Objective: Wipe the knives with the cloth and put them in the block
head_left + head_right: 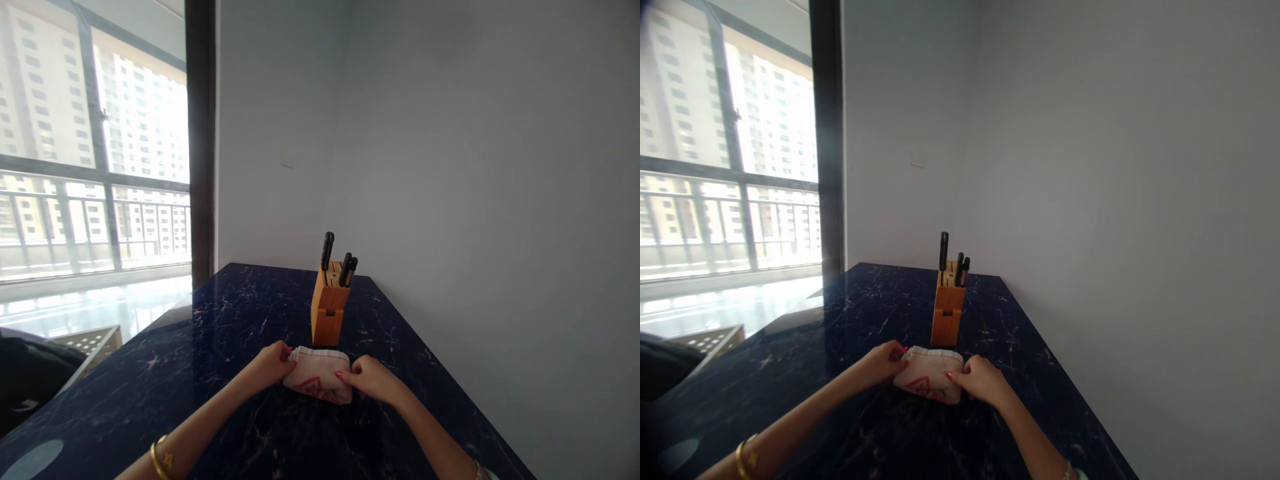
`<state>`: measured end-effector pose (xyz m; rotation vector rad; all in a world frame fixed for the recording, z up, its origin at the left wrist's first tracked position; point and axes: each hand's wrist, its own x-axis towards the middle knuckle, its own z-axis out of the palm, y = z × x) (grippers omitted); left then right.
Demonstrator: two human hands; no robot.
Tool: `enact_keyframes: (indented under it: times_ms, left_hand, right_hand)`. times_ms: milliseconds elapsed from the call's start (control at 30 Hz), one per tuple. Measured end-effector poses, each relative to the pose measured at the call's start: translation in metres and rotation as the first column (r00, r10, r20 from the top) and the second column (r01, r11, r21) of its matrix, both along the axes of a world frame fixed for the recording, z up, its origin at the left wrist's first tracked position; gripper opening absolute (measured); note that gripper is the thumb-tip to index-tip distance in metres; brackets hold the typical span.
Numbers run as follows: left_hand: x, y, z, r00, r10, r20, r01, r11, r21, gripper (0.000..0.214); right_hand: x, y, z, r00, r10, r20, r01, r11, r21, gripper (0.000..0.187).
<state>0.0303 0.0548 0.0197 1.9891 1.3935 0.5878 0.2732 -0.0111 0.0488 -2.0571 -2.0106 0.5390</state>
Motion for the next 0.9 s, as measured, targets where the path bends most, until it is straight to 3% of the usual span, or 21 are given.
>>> enact_keyframes:
  times_ms: [167, 300, 400, 667, 900]
  left_hand:
    - [0.038, 0.011, 0.004, 0.999, -0.024, 0.028, 0.022, 0.998, 0.056, 0.028]
    - [0.058, 0.028, 0.015, 0.998, 0.027, 0.065, -0.039, 0.981, 0.188, 0.055]
    - [0.069, 0.04, 0.021, 0.998, 0.031, 0.046, -0.039, 0.981, 0.191, 0.062]
    - [0.089, 0.055, 0.017, 0.995, 0.07, -0.068, -0.053, 0.974, 0.22, 0.042]
    - [0.106, 0.053, 0.015, 0.987, 0.086, -0.135, -0.047, 0.962, 0.268, 0.047]
  right_hand:
    - [0.037, 0.011, -0.01, 0.99, -0.141, -0.027, 0.143, 0.988, 0.067, 0.03]
    - [0.065, 0.017, -0.014, 0.974, -0.226, -0.015, 0.226, 0.966, 0.124, 0.029]
    - [0.076, 0.019, -0.018, 0.967, -0.254, -0.016, 0.254, 0.958, 0.134, 0.029]
    - [0.073, 0.021, -0.025, 0.959, -0.282, -0.039, 0.285, 0.946, 0.155, 0.025]
    - [0.069, 0.021, -0.025, 0.953, -0.301, -0.028, 0.302, 0.94, 0.158, 0.028]
